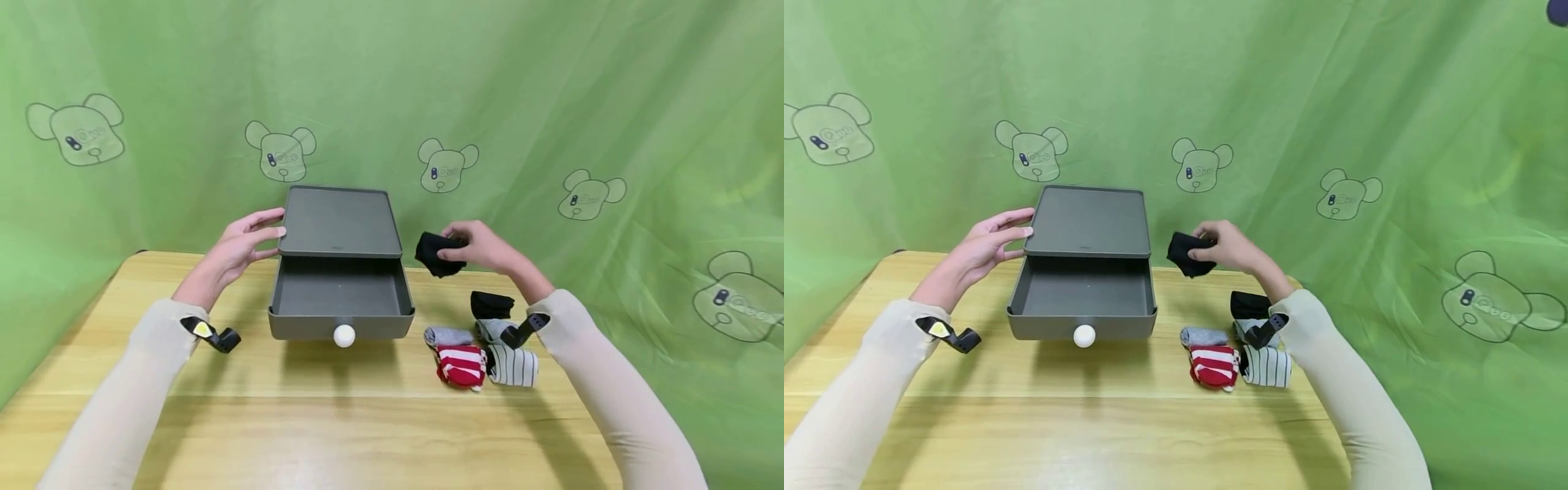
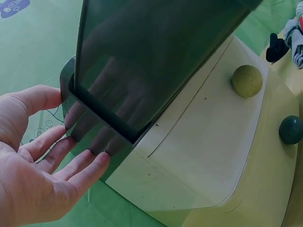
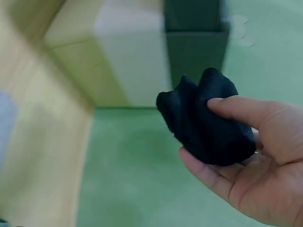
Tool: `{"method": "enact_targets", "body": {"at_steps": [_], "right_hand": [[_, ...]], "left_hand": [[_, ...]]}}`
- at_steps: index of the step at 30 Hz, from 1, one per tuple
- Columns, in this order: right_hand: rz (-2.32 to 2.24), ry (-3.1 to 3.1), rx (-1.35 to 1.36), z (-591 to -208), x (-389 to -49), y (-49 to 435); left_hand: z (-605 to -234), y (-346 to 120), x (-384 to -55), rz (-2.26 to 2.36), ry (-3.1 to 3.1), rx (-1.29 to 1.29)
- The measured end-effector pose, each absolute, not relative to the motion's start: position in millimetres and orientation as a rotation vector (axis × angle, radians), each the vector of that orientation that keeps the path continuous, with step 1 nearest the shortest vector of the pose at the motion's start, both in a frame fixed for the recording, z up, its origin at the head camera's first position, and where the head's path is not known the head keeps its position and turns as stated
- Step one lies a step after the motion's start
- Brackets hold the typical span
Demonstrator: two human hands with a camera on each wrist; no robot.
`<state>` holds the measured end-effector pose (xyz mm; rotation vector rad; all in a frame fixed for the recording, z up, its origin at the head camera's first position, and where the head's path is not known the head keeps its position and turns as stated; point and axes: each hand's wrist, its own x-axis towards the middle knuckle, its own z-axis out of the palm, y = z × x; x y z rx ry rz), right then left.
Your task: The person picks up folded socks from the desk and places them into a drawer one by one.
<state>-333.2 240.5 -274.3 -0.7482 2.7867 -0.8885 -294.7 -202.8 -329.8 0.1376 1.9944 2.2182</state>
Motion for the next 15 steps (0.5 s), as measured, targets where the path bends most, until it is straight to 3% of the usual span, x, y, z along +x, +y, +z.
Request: {"method": "enact_targets", "body": {"at_steps": [15], "right_hand": [[-1.044, 2.815, -0.907, -170, -289, 188]], "left_hand": [[-329, -198, -296, 2.231, 1.975, 0.166]]}}
